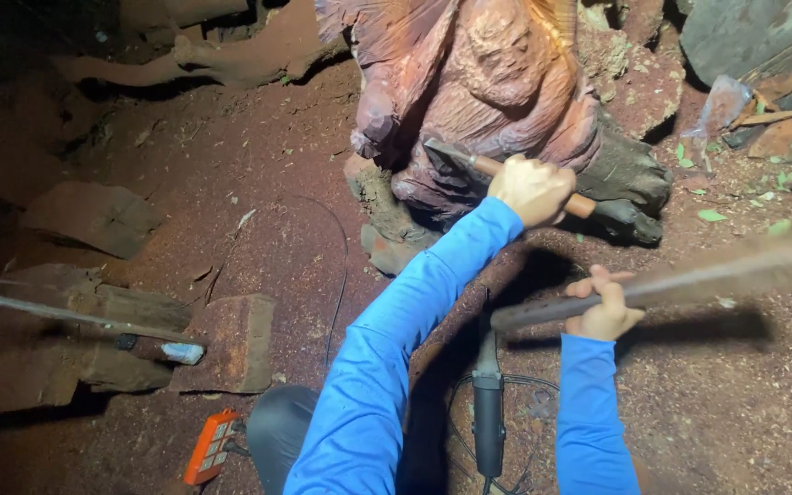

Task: Carving a large wooden sculpture using a chisel and a wooden mallet.

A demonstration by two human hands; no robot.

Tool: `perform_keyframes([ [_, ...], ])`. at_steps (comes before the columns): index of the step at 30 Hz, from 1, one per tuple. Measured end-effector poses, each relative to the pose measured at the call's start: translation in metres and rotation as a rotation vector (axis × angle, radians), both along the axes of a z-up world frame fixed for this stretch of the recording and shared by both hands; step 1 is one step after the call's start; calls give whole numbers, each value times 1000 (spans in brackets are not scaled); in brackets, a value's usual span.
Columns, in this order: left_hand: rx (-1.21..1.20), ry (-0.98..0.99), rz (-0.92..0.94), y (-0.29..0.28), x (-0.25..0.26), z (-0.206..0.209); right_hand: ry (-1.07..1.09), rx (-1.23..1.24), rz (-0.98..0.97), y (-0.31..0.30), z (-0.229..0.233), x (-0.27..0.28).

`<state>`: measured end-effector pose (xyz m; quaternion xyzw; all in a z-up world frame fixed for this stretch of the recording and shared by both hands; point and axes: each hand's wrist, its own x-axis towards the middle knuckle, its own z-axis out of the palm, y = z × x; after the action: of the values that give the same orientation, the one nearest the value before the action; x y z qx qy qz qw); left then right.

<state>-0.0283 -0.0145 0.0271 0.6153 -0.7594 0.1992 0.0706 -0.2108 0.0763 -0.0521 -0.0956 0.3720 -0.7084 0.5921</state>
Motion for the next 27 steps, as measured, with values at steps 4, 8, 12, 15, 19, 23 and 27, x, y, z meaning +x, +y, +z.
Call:
perform_keyframes([
  [4, 96, 60, 80, -5, -4, 32, -32, -47, -96, -16, -76, 27],
  [8, 131, 88, 151, -6, -7, 47, 687, -28, 320, 19, -9, 27],
  [12, 188, 34, 158, -4, -9, 39, 359, -7, 126, 55, 57, 48],
  [15, 186, 13, 157, -6, -4, 44, 851, 38, 395, 20, -30, 35],
  [19, 218, 13, 147, -6, 0, 32, 482, 94, 174, 39, -11, 44],
  [23, -104, -55, 37, 3, 17, 27, 622, 20, 404, 42, -41, 40],
  [27, -524, -21, -388, 46, -49, 53, 392, 147, 207, 34, -64, 35],
])
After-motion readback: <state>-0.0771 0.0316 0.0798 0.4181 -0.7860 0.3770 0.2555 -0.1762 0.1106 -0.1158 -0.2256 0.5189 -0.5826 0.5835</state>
